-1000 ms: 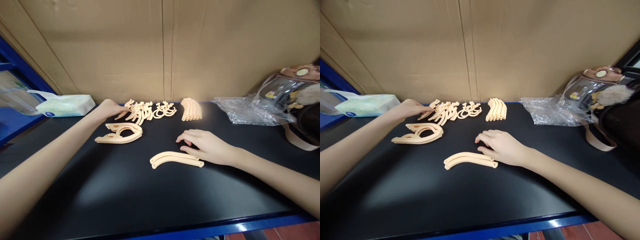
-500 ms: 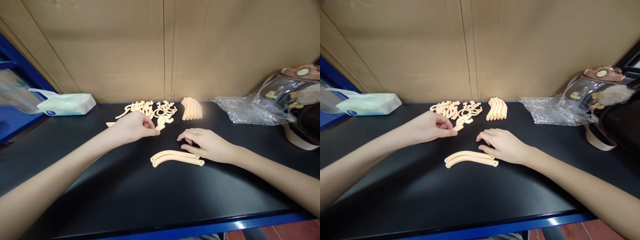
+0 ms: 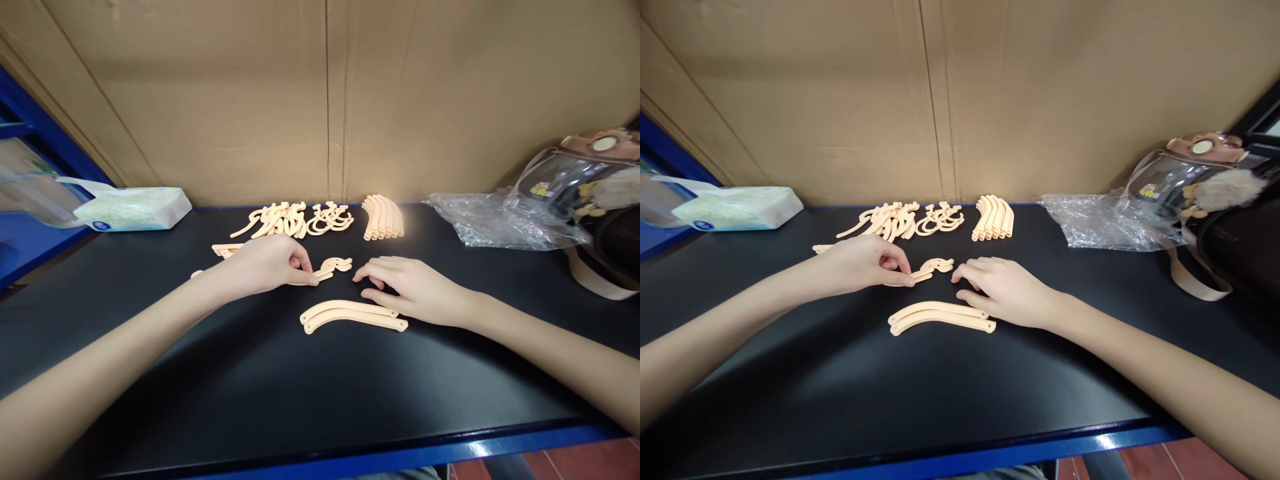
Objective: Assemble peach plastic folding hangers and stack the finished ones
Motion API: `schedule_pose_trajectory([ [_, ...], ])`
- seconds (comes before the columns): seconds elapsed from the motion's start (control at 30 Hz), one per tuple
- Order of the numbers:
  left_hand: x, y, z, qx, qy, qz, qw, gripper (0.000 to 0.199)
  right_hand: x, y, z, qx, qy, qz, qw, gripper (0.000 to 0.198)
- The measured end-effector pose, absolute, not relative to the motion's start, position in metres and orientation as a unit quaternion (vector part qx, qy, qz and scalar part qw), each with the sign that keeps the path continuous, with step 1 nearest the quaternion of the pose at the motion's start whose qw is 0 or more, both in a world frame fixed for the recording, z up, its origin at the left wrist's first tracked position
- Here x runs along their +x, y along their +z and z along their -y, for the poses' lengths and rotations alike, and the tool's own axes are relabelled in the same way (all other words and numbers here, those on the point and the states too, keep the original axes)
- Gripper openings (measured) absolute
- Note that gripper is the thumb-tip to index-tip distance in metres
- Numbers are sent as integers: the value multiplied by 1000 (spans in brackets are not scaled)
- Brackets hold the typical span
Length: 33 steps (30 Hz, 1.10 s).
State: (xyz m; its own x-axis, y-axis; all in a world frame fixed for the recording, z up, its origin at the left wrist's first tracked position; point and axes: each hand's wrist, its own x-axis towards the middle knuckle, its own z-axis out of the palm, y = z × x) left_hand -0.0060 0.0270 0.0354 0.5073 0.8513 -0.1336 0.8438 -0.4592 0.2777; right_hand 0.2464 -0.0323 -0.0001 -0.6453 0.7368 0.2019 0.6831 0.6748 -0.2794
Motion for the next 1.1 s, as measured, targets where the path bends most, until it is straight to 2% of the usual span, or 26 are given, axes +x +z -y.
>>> schedule_pose_trajectory([
  [0.23, -6, 38, -28, 860, 8, -496, 118, 25, 247, -1, 32, -393, 87, 903, 150, 19],
  [0.77, -6, 52, -14, 851, 24, -511, 120, 30, 242, 7, 32, -432, 117, 883, 143, 20],
  [0.97, -15, 35, -1, 877, 146, -448, 91, 27, 234, 31, 3, -466, -6, 868, 173, 15],
  [1.1, -22, 23, -1, 906, 219, -363, -2, 24, 228, 39, -36, -459, -86, 874, 137, 20],
])
